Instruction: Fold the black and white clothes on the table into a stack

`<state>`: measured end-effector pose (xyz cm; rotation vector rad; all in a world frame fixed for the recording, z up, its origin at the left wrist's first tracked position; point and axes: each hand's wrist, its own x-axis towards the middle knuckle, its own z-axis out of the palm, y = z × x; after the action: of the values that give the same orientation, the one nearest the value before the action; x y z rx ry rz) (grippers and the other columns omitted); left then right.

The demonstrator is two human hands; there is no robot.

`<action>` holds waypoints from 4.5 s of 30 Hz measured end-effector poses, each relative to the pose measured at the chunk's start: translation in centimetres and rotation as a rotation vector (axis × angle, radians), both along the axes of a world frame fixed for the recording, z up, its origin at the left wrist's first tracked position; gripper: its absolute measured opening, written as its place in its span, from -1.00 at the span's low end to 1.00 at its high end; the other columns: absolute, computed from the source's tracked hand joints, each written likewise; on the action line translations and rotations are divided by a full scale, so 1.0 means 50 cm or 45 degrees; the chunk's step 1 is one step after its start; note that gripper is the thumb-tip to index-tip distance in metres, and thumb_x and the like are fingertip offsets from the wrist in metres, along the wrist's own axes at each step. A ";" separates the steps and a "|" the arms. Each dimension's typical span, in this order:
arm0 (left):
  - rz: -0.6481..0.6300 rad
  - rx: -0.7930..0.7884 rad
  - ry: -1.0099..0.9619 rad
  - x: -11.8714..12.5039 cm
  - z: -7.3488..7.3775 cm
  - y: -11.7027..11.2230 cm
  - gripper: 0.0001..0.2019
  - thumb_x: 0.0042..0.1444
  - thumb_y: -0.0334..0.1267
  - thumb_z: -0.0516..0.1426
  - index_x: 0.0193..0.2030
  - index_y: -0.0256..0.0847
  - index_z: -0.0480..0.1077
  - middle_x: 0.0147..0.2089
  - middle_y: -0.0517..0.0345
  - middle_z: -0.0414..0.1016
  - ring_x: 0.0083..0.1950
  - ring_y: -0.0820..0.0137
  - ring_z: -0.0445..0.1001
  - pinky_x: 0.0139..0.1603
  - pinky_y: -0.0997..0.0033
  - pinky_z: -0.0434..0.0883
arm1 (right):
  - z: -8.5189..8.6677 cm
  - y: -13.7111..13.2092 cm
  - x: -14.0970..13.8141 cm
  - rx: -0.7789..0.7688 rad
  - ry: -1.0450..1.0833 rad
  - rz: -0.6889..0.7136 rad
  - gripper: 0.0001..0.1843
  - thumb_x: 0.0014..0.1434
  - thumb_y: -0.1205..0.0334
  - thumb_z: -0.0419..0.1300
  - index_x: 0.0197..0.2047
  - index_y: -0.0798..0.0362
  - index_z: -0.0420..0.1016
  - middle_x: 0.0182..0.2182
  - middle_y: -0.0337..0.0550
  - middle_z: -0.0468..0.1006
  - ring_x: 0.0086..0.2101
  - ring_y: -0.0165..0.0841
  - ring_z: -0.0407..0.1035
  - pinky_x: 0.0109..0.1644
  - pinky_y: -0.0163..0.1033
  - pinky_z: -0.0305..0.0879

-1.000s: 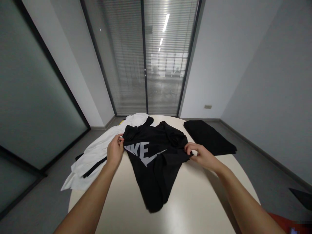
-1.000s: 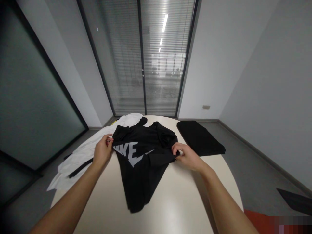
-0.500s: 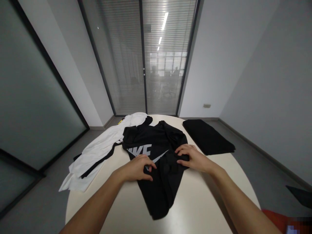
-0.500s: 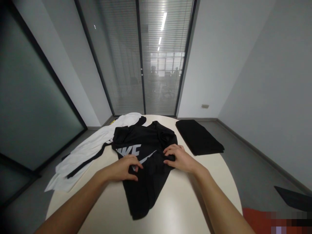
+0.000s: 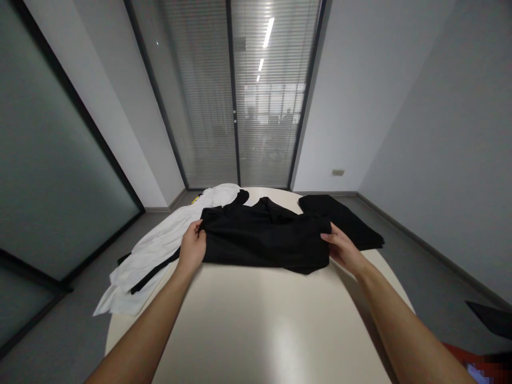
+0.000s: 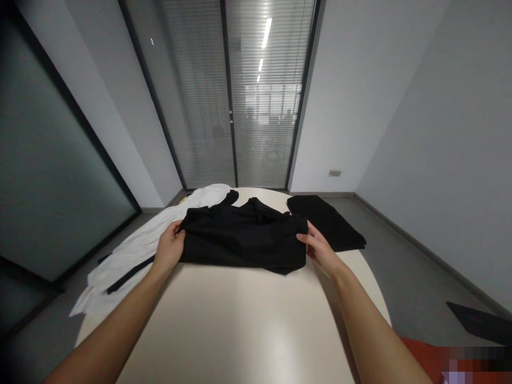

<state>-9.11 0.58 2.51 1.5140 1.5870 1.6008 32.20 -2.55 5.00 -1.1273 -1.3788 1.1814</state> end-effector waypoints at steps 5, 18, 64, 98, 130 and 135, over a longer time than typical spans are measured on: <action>0.110 -0.097 -0.265 -0.004 0.010 -0.003 -0.67 -0.06 -0.33 0.03 -0.10 -0.21 0.38 -0.22 0.11 0.56 -0.18 0.30 0.55 -0.14 0.35 0.47 | 0.016 -0.011 0.003 -0.219 0.027 0.088 -0.44 0.23 -0.04 0.14 0.27 -0.15 0.32 0.05 -0.09 0.59 -0.04 -0.13 0.53 -0.01 -0.07 0.47; -0.130 -0.218 0.216 -0.021 0.045 -0.029 -0.73 0.12 -0.07 0.05 -0.37 -0.16 0.49 -0.37 0.14 0.56 -0.23 0.23 0.53 -0.13 0.31 0.40 | 0.020 -0.033 0.061 -0.484 0.065 1.030 0.05 -0.17 0.07 0.57 0.35 -0.04 0.25 -0.05 0.03 0.63 -0.54 -0.47 0.49 -0.58 -0.45 0.29; -0.887 -0.180 1.363 0.145 0.040 -0.144 -0.61 0.24 -0.26 0.23 0.21 -0.14 0.43 0.28 0.02 0.45 0.28 0.15 0.42 0.32 0.09 0.30 | -0.002 -0.005 0.030 -0.160 -0.092 0.340 0.21 0.00 0.27 0.45 0.53 -0.18 -0.20 0.41 -0.08 0.17 0.34 -0.12 0.14 0.36 0.00 0.22; -1.299 -0.043 1.102 0.169 0.054 -0.179 -0.51 -0.05 0.10 0.39 -0.01 -0.06 0.57 0.39 -0.07 0.28 0.39 0.03 0.25 0.38 0.01 0.20 | 0.009 0.001 0.012 -0.272 0.365 0.088 -0.36 0.11 0.45 0.27 0.25 -0.15 0.42 0.26 -0.18 0.41 -0.04 -0.34 0.54 -0.01 -0.28 0.56; -1.284 -0.324 0.679 0.199 0.053 -0.184 -0.68 0.14 -0.22 0.27 0.05 -0.12 0.52 -0.08 0.12 0.59 -0.20 0.42 0.52 -0.25 0.48 0.41 | -0.005 0.020 0.021 0.439 -1.115 -0.610 -0.76 0.16 0.02 0.25 -0.27 -0.01 0.63 -0.16 -0.02 0.54 -0.19 -0.15 0.41 -0.03 -0.01 0.36; -1.279 -0.320 0.784 0.194 0.060 -0.183 -0.71 0.15 -0.20 0.27 0.01 -0.13 0.54 -0.12 0.13 0.61 -0.24 0.42 0.51 -0.24 0.48 0.39 | 0.038 -0.014 -0.044 0.730 -1.215 -0.051 -0.75 0.30 0.05 0.16 -0.17 -0.03 0.63 -0.23 -0.05 0.60 -0.15 -0.16 0.39 0.00 -0.06 0.29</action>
<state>0.58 -8.55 5.50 2.2342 0.8897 0.3886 30.00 -3.24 6.91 -1.3131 -2.1931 0.1048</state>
